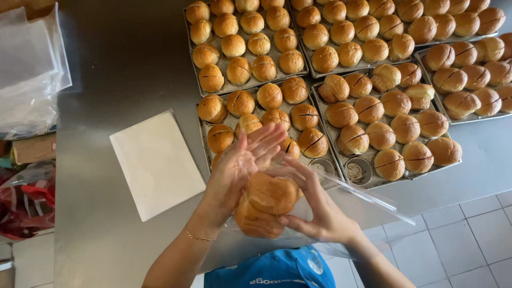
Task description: The person packages bread rolls by opening clear plastic bags and placing four rolls into each bag by hand before setting the filled bags aside on a counter.
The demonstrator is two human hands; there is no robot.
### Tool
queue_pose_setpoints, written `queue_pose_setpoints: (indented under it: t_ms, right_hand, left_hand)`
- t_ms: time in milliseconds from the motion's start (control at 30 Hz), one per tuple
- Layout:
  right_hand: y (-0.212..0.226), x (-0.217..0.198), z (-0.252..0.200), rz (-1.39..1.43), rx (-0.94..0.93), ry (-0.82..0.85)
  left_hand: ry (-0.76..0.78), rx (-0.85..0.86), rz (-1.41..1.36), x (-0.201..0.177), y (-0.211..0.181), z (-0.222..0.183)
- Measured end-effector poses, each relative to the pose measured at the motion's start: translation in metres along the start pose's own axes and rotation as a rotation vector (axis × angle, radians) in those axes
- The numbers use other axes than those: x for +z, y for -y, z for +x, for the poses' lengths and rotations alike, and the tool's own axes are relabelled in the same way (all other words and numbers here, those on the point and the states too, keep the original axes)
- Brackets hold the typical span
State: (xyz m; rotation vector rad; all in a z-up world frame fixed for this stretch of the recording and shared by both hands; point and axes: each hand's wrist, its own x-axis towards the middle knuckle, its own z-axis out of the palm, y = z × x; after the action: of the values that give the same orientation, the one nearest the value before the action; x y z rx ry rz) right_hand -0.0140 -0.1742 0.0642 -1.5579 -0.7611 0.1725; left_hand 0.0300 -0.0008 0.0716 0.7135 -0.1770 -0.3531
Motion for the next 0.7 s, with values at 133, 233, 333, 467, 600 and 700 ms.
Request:
queue_pose_setpoints:
  t_ms: [133,233,333,467,600,700]
  right_hand:
    - [-0.007,-0.004,-0.007,-0.052,-0.016,-0.104]
    - [-0.004,-0.005,-0.003,-0.042,-0.002,-0.127]
    - [0.0,-0.004,-0.004,-0.159,0.049,-0.078]
    - [-0.001,0.003,-0.013,-0.772,0.125,-0.255]
    - [-0.01,0.005,-0.022,-0.523,0.377,-0.264]
    - [-0.012,0.007,-0.016,0.016,0.363,-0.434]
  left_hand:
    - [0.127,-0.147,0.265,-0.014,0.007,-0.017]
    - [0.156,-0.152,0.573,-0.007,0.012,-0.027]
    - [0.103,-0.071,0.56,-0.003,0.014,-0.033]
    - [0.095,-0.075,0.591,-0.003,0.015,-0.034]
    - [0.198,-0.125,0.679,-0.004,0.019,-0.033]
    - [0.184,-0.183,0.625,-0.008,0.024,-0.032]
